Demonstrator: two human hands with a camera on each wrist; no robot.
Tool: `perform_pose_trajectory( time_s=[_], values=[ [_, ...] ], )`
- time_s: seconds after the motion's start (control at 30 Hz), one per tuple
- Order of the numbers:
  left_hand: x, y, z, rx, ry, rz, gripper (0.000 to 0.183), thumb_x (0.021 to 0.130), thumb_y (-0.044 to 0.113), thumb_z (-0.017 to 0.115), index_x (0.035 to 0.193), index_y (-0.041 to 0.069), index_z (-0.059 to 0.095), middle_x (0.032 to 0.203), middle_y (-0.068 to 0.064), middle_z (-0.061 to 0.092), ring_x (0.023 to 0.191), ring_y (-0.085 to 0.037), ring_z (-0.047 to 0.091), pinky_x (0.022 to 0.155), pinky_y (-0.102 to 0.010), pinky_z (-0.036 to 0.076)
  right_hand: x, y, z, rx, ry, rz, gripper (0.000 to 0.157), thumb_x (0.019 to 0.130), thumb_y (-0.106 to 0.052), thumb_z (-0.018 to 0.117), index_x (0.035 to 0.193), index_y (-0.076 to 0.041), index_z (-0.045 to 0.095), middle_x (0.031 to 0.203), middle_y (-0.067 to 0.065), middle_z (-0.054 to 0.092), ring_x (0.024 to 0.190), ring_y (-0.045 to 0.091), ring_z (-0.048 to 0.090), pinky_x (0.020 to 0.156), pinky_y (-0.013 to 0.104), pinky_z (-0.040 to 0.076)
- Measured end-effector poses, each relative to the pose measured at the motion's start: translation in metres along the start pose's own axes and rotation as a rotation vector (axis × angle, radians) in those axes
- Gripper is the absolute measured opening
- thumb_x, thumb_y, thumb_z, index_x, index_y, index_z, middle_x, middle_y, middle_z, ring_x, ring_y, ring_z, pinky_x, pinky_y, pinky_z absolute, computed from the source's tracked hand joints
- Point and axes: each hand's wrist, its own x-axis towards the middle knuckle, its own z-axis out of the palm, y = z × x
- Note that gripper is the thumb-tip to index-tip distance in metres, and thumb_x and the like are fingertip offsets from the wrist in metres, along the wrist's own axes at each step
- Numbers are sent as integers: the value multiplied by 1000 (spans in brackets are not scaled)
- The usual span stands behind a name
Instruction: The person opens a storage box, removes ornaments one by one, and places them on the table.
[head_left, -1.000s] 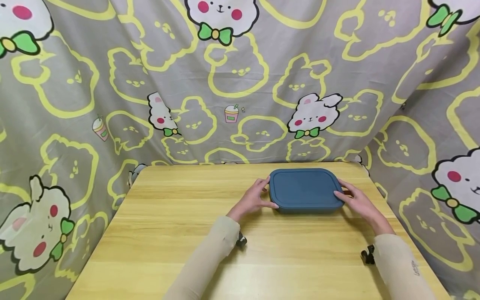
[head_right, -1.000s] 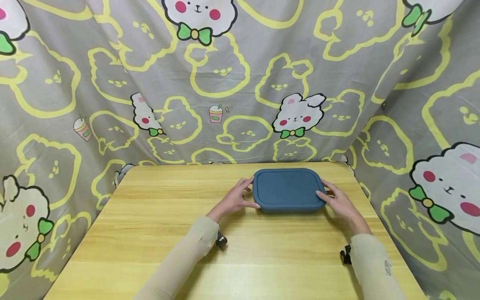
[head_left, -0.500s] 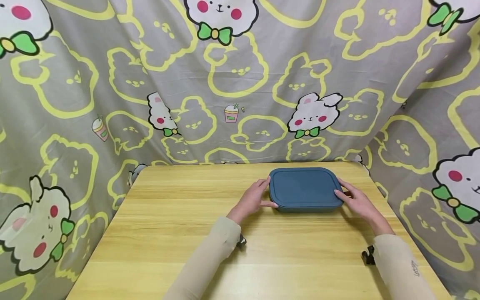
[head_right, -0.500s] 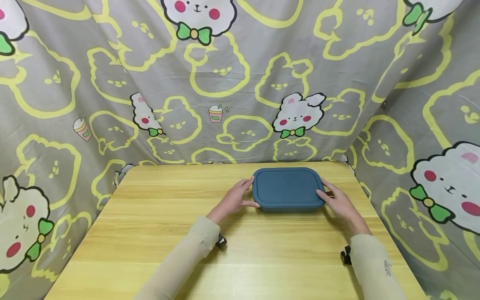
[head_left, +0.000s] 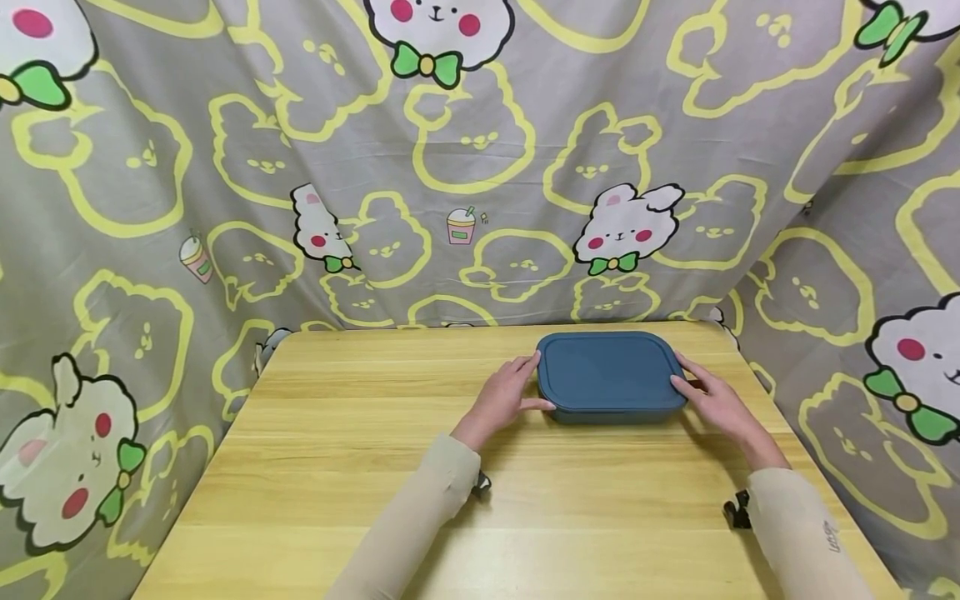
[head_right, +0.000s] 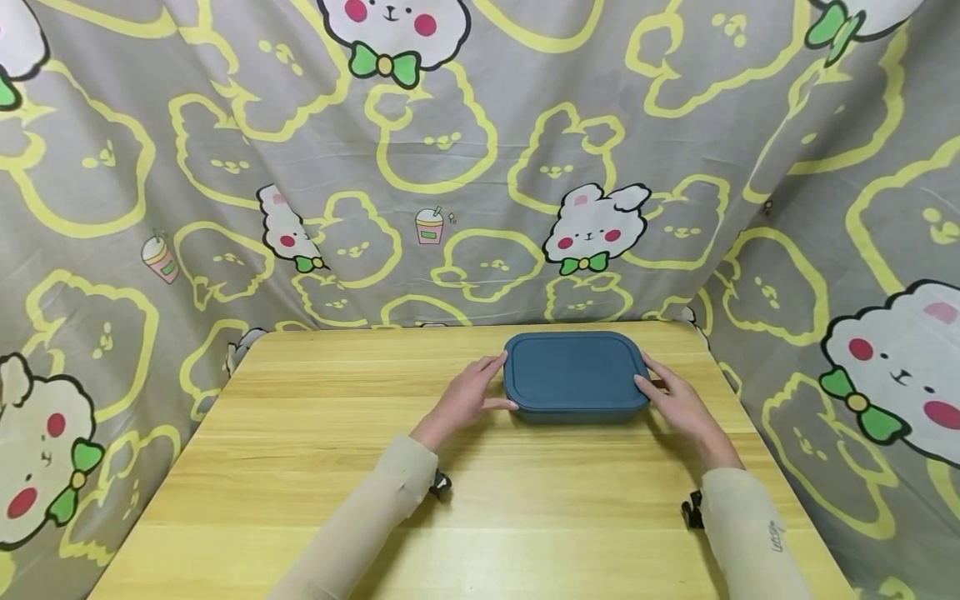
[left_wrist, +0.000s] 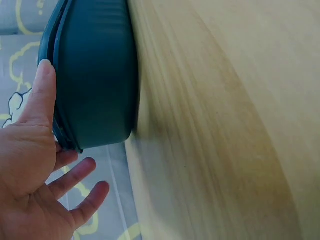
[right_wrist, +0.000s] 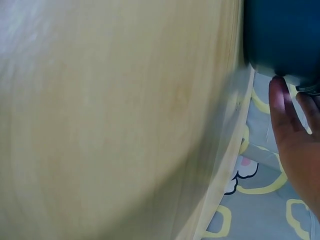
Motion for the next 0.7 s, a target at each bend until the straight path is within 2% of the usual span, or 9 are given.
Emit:
perform_pose_trajectory(
  time_s=[0.13,0.23,0.33,0.43,0.5,0.57,0.7],
  values=[
    [0,0,-2,-32,21,5,98,88,57,72,164,13,29,157,-10,49,139,-29,52,113,-43,48,-1,-2,-1,9,8,-11,71,110,-48,45,167,-16,16,164,33,26,142,55,36,108,68,36],
    [0,0,-4,-88,23,-6,99,87,55,74,165,14,28,158,-10,48,142,-29,50,116,-42,46,-2,-5,-3,-7,19,-23,70,110,-46,45,167,-15,18,163,34,29,140,57,38,106,63,41],
    [-2,2,-8,-189,24,-20,100,86,50,78,165,15,28,158,-9,46,139,-27,52,115,-41,47,-5,-8,-6,-30,31,-25,70,110,-46,46,166,-13,20,161,34,33,137,56,44,99,43,49],
    [-4,4,-10,-297,30,-24,102,84,45,82,165,15,27,156,-7,46,133,-25,56,110,-38,51,-9,-13,-10,-41,40,-28,70,109,-45,48,166,-13,22,158,35,37,132,54,49,87,21,48],
    [-5,5,-10,-361,39,-17,104,83,42,84,165,15,27,155,-7,46,130,-24,58,105,-36,54,-13,-16,-11,-41,56,-34,69,109,-45,50,165,-13,25,158,33,38,127,47,53,80,14,45],
    [-7,6,-10,-419,49,-3,105,82,38,86,165,15,27,154,-7,46,128,-23,59,101,-34,56,-17,-18,-12,-45,80,-45,68,109,-43,51,165,-14,27,158,32,40,120,33,58,77,13,45],
    [-10,9,-10,-573,73,25,104,81,28,90,164,12,30,150,-11,46,122,-22,61,97,-34,59,-24,-20,-14,-29,120,-80,64,109,-36,55,163,-13,32,152,25,47,98,4,56,71,19,46]
  ],
)
